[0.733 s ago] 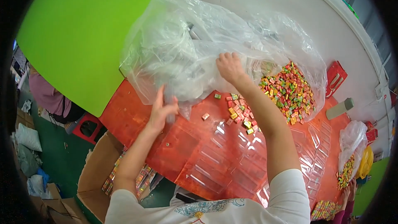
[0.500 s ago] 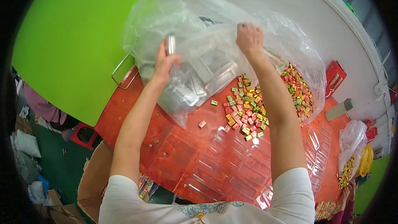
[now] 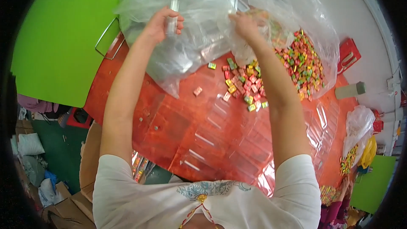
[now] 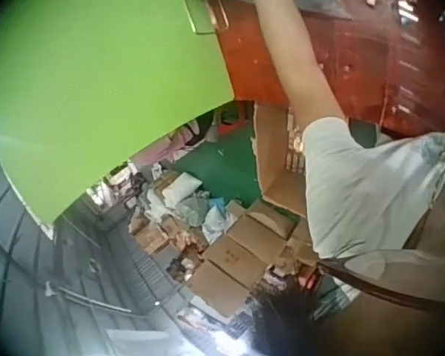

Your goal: Packaging small colorful square items into plastic trays at a factory table.

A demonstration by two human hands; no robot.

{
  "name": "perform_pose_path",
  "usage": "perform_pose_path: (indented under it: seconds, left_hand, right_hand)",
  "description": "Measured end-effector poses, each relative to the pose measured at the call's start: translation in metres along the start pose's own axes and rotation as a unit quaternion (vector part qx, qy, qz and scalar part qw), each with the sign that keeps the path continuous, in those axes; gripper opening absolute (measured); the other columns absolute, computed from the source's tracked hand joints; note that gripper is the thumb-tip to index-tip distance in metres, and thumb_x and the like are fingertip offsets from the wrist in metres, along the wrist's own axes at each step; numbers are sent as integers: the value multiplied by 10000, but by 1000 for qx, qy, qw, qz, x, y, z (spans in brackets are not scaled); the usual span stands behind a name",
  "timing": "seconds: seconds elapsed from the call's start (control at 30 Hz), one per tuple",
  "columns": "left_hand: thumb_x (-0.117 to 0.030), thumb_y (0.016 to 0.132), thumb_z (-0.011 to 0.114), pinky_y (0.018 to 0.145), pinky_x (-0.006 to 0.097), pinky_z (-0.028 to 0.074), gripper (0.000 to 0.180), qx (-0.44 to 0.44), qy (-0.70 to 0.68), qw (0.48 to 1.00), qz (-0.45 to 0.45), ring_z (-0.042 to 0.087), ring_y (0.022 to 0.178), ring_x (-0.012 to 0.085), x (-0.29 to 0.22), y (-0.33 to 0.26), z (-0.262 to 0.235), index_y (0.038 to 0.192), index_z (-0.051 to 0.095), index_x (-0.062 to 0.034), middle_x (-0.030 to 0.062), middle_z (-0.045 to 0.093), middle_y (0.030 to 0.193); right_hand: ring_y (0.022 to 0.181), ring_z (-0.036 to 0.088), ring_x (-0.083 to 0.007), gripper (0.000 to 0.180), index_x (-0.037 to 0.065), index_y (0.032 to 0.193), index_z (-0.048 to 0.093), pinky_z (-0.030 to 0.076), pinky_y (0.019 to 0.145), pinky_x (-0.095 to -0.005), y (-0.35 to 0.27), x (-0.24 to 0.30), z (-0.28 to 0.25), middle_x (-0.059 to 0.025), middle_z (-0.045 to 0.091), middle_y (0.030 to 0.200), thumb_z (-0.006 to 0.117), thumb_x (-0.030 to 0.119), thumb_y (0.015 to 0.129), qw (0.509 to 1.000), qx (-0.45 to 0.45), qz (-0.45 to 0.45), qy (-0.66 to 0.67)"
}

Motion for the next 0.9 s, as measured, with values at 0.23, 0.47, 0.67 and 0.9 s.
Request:
perform_pose_path:
  seconds: [0.23,0.47,0.67,0.9]
  left_hand:
    - [-130,798,628,585,392,568,494,108,-40,993,12,647,735,253,19,-142,23,1224,405,-19,162,612,930]
    - [-83,783,591,580,374,567,517,88,-163,982,-36,655,729,239,102,-245,31,1272,426,-63,147,616,923]
    - [-58,794,551,604,373,561,490,29,-259,964,-42,656,736,259,135,-283,40,1268,436,-96,151,620,942]
    - [-65,780,564,625,334,559,573,-13,-168,985,21,646,749,205,141,-293,58,1319,376,-104,117,588,969]
  right_hand:
    - [933,655,-266,303,176,1097,668,446,867,-458,-86,69,-83,-76,660,1068,531,101,838,991,-56,-122,-7]
    - [926,610,-284,350,83,1020,602,436,856,-447,-179,197,-60,-128,601,974,557,404,887,984,113,-120,74]
    - [858,592,-279,122,83,880,599,424,818,-437,-185,179,-67,-113,580,889,594,164,788,987,-60,-142,-47]
    - [830,630,-181,251,7,1026,647,492,729,-323,-217,225,-118,-123,659,924,620,226,907,881,168,-25,442]
Point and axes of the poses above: each hand's wrist, its own y-axis towards the middle knuckle, its own z-axis out of the palm, x = y × z, the point moved 10 cm from there along y, towards the middle knuckle
